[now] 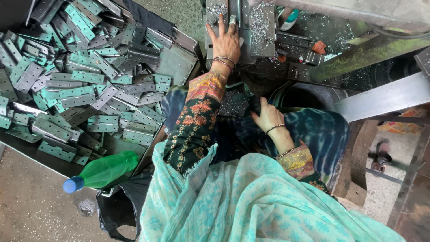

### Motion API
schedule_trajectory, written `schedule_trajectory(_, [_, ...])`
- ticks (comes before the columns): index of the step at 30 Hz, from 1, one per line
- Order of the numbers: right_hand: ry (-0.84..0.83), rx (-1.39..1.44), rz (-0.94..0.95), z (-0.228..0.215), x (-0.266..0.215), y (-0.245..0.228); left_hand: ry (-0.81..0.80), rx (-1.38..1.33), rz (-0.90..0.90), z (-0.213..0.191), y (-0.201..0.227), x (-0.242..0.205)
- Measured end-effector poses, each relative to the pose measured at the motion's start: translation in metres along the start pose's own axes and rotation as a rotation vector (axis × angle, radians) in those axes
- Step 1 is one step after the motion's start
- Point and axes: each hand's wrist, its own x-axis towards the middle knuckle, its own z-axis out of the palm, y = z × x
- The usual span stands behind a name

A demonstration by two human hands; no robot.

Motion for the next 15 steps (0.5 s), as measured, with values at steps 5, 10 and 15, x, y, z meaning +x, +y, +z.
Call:
schedule_trajectory(5, [0.090, 0.019, -0.024, 0.029, 0.009, 0.010, -0.085, -0.033, -0.011, 0.001, -0.002, 0.008])
schedule_trajectory(10, [0.291, 0.144, -0.092, 0.088, 0.027, 0.031, 0.087, -0.017, -0.004, 0.004, -0.002, 0.007])
schedule_trajectory(15, [0.232, 0.191, -0.066, 0.093, 0.020, 0.036, -0.088, -0.038, -0.013, -0.002, -0.003, 0.002])
